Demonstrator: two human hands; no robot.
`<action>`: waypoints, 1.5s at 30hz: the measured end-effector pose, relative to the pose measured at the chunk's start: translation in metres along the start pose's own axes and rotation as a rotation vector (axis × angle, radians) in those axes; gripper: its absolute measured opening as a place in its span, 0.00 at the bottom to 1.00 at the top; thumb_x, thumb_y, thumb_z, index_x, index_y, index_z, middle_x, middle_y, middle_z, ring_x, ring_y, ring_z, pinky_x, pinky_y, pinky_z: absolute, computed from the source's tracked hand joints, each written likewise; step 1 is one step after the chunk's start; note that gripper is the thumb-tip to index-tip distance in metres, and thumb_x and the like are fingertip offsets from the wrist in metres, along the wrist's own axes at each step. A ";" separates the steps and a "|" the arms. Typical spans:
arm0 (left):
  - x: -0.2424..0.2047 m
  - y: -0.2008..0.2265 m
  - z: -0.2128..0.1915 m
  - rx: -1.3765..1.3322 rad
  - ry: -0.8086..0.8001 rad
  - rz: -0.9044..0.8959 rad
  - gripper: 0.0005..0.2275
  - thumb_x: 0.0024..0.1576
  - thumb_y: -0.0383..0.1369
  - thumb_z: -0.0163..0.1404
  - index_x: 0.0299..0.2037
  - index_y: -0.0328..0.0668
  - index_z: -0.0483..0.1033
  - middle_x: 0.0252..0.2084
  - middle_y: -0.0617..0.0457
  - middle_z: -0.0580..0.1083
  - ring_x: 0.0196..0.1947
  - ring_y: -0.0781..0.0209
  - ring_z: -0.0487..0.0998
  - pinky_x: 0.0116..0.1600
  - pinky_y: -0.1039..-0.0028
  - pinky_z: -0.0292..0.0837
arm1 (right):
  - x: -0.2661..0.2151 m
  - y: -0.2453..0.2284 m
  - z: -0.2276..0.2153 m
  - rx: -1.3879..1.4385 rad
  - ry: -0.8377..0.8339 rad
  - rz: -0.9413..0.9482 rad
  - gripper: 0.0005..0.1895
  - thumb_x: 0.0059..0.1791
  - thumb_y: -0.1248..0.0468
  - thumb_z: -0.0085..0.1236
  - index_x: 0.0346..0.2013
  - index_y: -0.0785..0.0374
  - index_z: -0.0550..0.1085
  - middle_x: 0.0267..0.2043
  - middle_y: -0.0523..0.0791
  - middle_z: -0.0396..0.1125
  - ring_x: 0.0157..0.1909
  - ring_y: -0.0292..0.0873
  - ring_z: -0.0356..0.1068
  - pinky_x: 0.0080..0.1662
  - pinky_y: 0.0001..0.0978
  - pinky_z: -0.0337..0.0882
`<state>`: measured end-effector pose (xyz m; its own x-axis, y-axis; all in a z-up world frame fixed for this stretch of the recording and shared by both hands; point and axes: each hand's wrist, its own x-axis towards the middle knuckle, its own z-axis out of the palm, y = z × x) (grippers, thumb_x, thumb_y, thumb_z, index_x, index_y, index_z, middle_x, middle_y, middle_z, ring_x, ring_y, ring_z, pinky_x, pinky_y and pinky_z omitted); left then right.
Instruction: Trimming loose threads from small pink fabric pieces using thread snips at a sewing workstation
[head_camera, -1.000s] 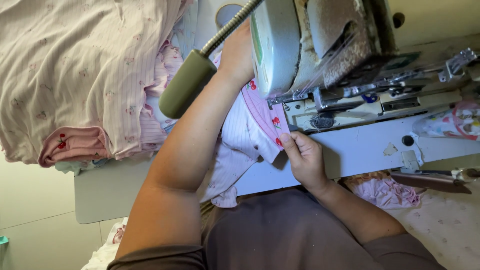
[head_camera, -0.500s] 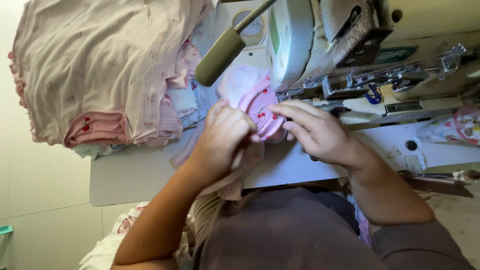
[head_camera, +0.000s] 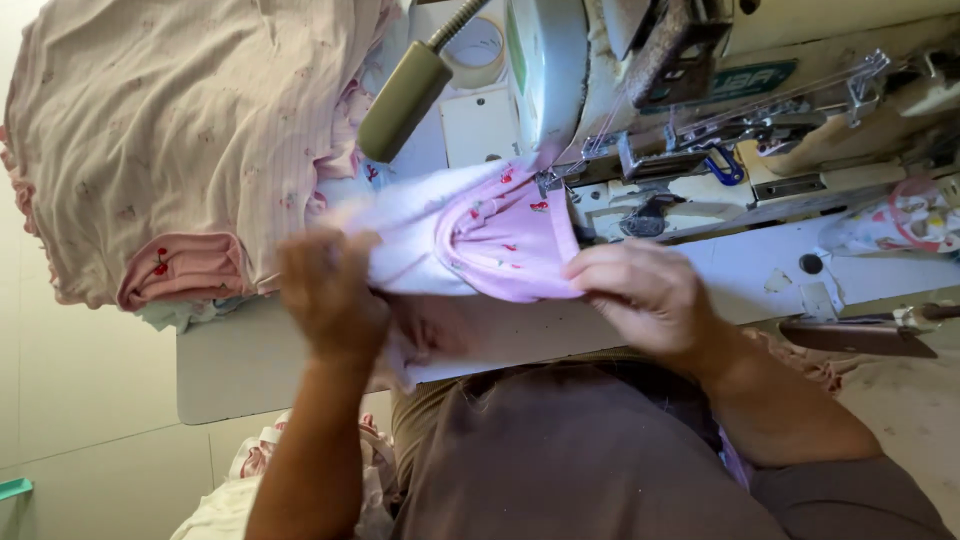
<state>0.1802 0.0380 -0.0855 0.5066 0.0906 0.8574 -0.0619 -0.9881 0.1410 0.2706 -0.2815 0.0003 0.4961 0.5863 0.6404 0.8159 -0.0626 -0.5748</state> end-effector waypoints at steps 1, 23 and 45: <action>0.039 0.011 -0.024 0.229 -0.174 0.058 0.06 0.58 0.42 0.60 0.38 0.57 0.79 0.40 0.55 0.72 0.42 0.52 0.74 0.49 0.60 0.65 | -0.008 0.004 0.011 0.017 -0.010 0.002 0.06 0.48 0.72 0.64 0.37 0.58 0.80 0.43 0.46 0.78 0.39 0.53 0.78 0.39 0.46 0.76; 0.041 0.125 0.063 -0.239 -0.396 -0.149 0.13 0.63 0.41 0.50 0.56 0.55 0.77 0.60 0.56 0.75 0.64 0.55 0.71 0.63 0.49 0.52 | -0.067 0.042 0.032 -0.010 0.126 0.057 0.03 0.50 0.68 0.62 0.37 0.64 0.79 0.42 0.50 0.78 0.37 0.55 0.77 0.38 0.47 0.76; 0.064 0.109 0.068 -0.224 -0.588 -0.178 0.14 0.64 0.42 0.48 0.57 0.53 0.77 0.64 0.57 0.73 0.67 0.54 0.69 0.63 0.42 0.57 | -0.049 0.051 0.041 -0.050 0.189 -0.037 0.03 0.49 0.70 0.63 0.36 0.66 0.78 0.42 0.52 0.77 0.35 0.56 0.76 0.34 0.46 0.74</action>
<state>0.2644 -0.0720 -0.0495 0.9074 0.1040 0.4072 -0.0799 -0.9085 0.4101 0.2761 -0.2798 -0.0815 0.5086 0.4269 0.7477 0.8461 -0.0868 -0.5260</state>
